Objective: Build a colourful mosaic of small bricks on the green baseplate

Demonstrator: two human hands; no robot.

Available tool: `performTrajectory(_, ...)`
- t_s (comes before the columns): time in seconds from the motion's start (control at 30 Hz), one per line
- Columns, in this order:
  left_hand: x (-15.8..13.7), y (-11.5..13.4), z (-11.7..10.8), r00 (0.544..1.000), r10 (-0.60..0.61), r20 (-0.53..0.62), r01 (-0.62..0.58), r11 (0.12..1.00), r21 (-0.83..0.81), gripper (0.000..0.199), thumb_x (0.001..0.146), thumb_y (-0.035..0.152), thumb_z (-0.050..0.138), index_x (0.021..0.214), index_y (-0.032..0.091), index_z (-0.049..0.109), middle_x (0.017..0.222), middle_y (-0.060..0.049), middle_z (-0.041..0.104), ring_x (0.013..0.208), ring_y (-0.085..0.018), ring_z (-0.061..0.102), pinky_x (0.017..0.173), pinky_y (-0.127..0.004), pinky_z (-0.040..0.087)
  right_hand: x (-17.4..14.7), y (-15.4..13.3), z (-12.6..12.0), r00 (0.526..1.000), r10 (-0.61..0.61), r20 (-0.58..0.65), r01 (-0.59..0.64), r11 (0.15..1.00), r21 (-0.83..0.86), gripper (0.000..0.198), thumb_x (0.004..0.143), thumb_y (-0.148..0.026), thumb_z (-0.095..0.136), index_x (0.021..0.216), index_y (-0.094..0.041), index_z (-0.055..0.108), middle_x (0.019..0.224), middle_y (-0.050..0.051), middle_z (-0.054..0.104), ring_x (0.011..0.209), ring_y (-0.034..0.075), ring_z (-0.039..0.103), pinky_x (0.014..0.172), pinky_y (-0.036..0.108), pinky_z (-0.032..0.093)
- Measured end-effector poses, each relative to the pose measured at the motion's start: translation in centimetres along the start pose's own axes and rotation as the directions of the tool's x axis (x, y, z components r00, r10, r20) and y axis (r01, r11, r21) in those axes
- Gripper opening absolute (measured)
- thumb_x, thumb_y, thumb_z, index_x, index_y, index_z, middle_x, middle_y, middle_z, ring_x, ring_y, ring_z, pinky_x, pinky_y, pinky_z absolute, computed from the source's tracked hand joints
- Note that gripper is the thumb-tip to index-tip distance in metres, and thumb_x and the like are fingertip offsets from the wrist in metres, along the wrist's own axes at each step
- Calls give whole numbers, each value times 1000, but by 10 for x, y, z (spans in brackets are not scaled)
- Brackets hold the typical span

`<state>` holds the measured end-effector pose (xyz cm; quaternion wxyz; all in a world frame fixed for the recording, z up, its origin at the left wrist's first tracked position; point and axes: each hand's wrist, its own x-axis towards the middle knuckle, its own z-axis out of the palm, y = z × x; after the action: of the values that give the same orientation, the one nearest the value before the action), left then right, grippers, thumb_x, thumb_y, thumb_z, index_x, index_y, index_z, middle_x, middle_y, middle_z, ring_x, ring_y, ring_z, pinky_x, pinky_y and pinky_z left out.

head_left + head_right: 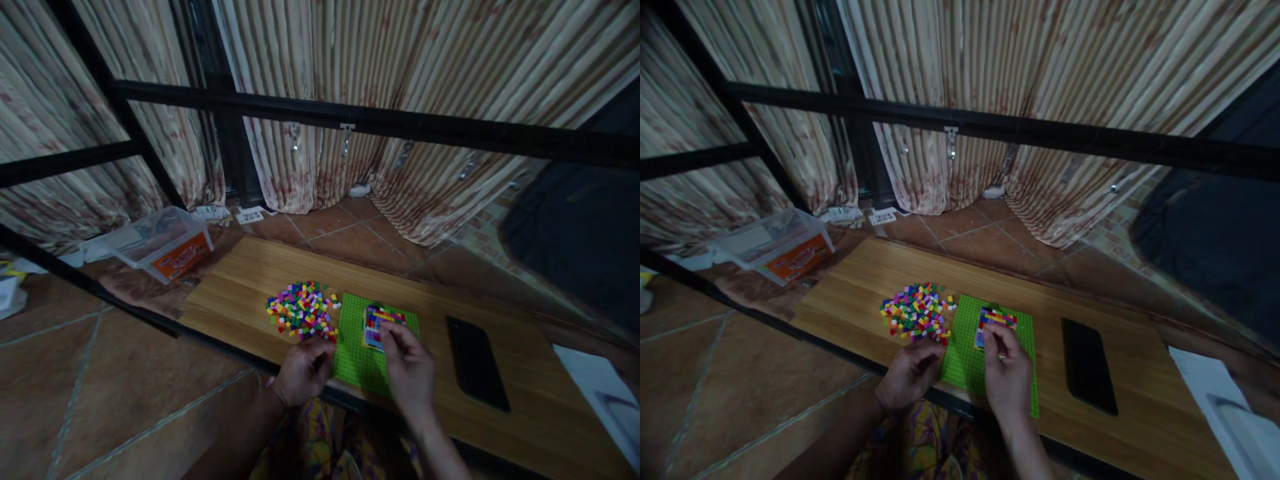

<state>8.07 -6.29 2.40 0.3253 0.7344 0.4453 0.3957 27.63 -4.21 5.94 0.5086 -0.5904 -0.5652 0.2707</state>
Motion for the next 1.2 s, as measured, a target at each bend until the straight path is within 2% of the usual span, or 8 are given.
performTrajectory(0.1, 0, 1, 0, 1000, 18, -18, -18, 1000, 9, 18, 84, 14, 48, 87, 21, 64, 79, -5, 64, 76, -16, 61, 70, -26, 48, -2, -3, 15, 958, -117, 261, 157, 978, -137, 19, 89, -29, 51, 96, -22, 67, 95, 4, 68, 85, 19, 63, 76, 31, 49)
performTrajectory(0.17, -1, 1, 1, 999, 29, -29, -29, 1000, 11, 19, 82, 12, 47, 85, 21, 64, 77, -4, 63, 75, -16, 60, 70, -26, 48, 0, -4, 25, 916, -171, 364, 270, 932, -243, 21, 88, -21, 47, 95, -23, 67, 92, 4, 67, 84, 20, 63, 76, 32, 48)
performTrajectory(0.37, -2, -1, 2, 999, 31, -32, -30, 1000, 7, 20, 79, 10, 47, 85, 21, 62, 80, -4, 63, 78, -17, 61, 72, -27, 48, 6, 0, 52, 855, -208, 476, 446, 764, -467, 28, 84, -6, 44, 94, -18, 68, 90, 10, 65, 84, 22, 62, 76, 33, 47)
performTrajectory(0.6, -2, -4, 5, 999, 36, -27, -35, 998, 58, 16, 78, 9, 47, 83, 20, 57, 79, -4, 62, 78, -16, 60, 71, -26, 46, 11, 7, 65, 822, -39, 568, 440, 675, -592, 30, 84, -4, 43, 93, -17, 68, 91, 9, 66, 87, 20, 61, 77, 28, 45)
performTrajectory(0.77, -2, -6, 5, 998, 42, -36, -39, 997, 70, 15, 79, 9, 47, 82, 20, 56, 79, -4, 61, 78, -16, 59, 71, -26, 46, 8, 3, 65, 844, -32, 536, 405, 692, -597, 29, 87, -7, 41, 91, -18, 67, 93, 9, 66, 90, 21, 62, 80, 28, 44)
performTrajectory(0.9, -2, -7, 4, 1000, 26, -17, -25, 997, 79, 14, 81, 10, 47, 82, 20, 57, 80, -4, 61, 78, -16, 58, 71, -25, 45, 2, -5, 56, 904, -99, 416, 315, 813, -490, 24, 89, -14, 41, 92, -18, 65, 93, 9, 68, 86, 20, 64, 76, 29, 47)
performTrajectory(1.03, -2, -7, 3, 1000, 21, 6, -22, 997, 78, 14, 83, 11, 46, 83, 20, 58, 79, -4, 60, 76, -15, 57, 69, -25, 45, -4, -9, 31, 962, -34, 271, 116, 948, -295, 18, 88, -29, 49, 91, -20, 65, 86, 4, 71, 78, 18, 67, 72, 28, 49)
performTrajectory(1.2, -2, -8, 3, 1000, 24, 10, -25, 996, 81, 17, 85, 12, 46, 88, 20, 60, 81, -4, 61, 78, -15, 58, 71, -25, 45, 0, 7, -14, 989, 111, 96, -94, 982, -164, 24, 81, -43, 58, 86, -21, 67, 83, 4, 73, 78, 20, 69, 72, 29, 50)
